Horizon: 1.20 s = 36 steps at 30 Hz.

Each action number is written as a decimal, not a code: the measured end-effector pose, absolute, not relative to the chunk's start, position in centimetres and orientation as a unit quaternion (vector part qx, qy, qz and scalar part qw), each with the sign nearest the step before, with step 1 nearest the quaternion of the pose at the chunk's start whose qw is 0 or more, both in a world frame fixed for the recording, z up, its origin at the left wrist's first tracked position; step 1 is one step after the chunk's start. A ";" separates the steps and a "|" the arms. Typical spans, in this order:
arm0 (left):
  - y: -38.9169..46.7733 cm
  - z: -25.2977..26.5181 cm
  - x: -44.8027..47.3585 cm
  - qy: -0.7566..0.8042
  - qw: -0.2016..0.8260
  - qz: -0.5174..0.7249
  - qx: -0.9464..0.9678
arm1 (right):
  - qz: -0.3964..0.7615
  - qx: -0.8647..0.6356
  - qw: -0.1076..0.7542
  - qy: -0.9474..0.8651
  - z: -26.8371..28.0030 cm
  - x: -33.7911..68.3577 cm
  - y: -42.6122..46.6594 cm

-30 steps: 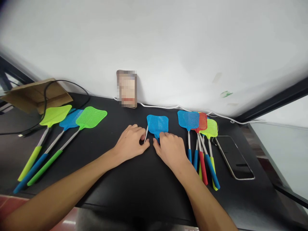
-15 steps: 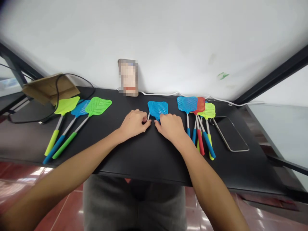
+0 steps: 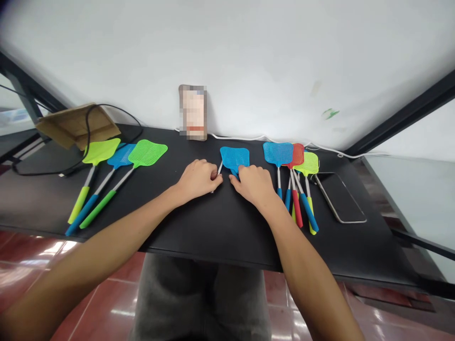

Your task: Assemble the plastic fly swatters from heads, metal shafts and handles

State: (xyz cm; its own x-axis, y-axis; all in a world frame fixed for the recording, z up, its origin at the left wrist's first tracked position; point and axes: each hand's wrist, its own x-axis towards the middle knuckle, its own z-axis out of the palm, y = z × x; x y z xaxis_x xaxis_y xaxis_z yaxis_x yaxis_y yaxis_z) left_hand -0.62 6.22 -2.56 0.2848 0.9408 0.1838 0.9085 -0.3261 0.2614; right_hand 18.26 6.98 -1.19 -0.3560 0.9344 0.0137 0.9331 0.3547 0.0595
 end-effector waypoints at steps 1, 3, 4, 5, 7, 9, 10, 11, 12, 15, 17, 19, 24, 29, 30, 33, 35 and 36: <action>6.2 -2.5 -0.6 0.577 0.051 0.153 0.801 | 0.030 0.566 0.011 0.824 -1.2 18.3 7.0; 6.2 -2.5 -0.6 0.576 0.046 0.153 0.802 | 0.032 0.564 0.011 0.825 -1.2 18.3 6.9; 6.2 -2.6 -0.6 0.577 0.043 0.153 0.801 | 0.033 0.562 0.012 0.826 -1.3 18.3 6.9; 6.2 -2.6 -0.6 0.578 0.040 0.154 0.801 | 0.033 0.561 0.013 0.827 -1.3 18.3 6.9; 6.2 -2.7 -0.6 0.578 0.035 0.154 0.800 | 0.035 0.559 0.015 0.828 -1.3 18.3 6.9; 6.2 -2.6 -0.5 0.578 0.031 0.154 0.801 | 0.035 0.559 0.016 0.828 -1.1 18.3 6.8; 6.2 -2.5 -0.5 0.579 0.029 0.150 0.801 | 0.031 0.559 0.016 0.828 -1.0 18.3 6.8; 6.2 -2.4 -0.5 0.581 0.026 0.144 0.800 | 0.021 0.557 0.016 0.830 -0.9 18.3 6.7; 6.2 -2.3 -0.5 0.585 0.023 0.135 0.799 | 0.007 0.555 0.012 0.832 -0.8 18.3 6.7; 6.1 -1.9 -0.5 0.600 0.016 0.108 0.793 | -0.041 0.550 -0.016 0.834 -0.5 18.4 6.6; 6.1 -1.9 -0.5 0.598 0.011 0.103 0.795 | -0.063 0.555 -0.040 0.829 -0.3 18.5 6.6; 6.2 -2.1 -0.5 0.587 0.005 0.106 0.802 | -0.088 0.555 -0.050 0.826 -0.1 18.7 6.5; 6.3 -2.5 -0.7 0.581 0.006 0.121 0.805 | -0.175 0.509 -0.014 0.843 0.6 19.1 6.0; 6.3 -2.3 -0.8 0.586 0.015 0.122 0.801 | -0.149 0.528 0.016 0.836 0.3 18.5 5.5; 6.3 -2.3 -0.8 0.587 0.019 0.122 0.800 | -0.129 0.544 0.012 0.829 0.1 18.3 5.5; 6.5 -2.2 -0.9 0.590 0.039 0.133 0.796 | -0.072 0.580 0.003 0.811 -0.5 17.8 5.5; 6.7 -2.1 -1.1 0.597 0.069 0.153 0.784 | -0.056 0.580 0.004 0.813 -0.7 17.7 5.5; 6.9 -2.0 -1.3 0.602 0.095 0.167 0.775 | -0.060 0.573 0.004 0.818 -0.6 17.8 5.5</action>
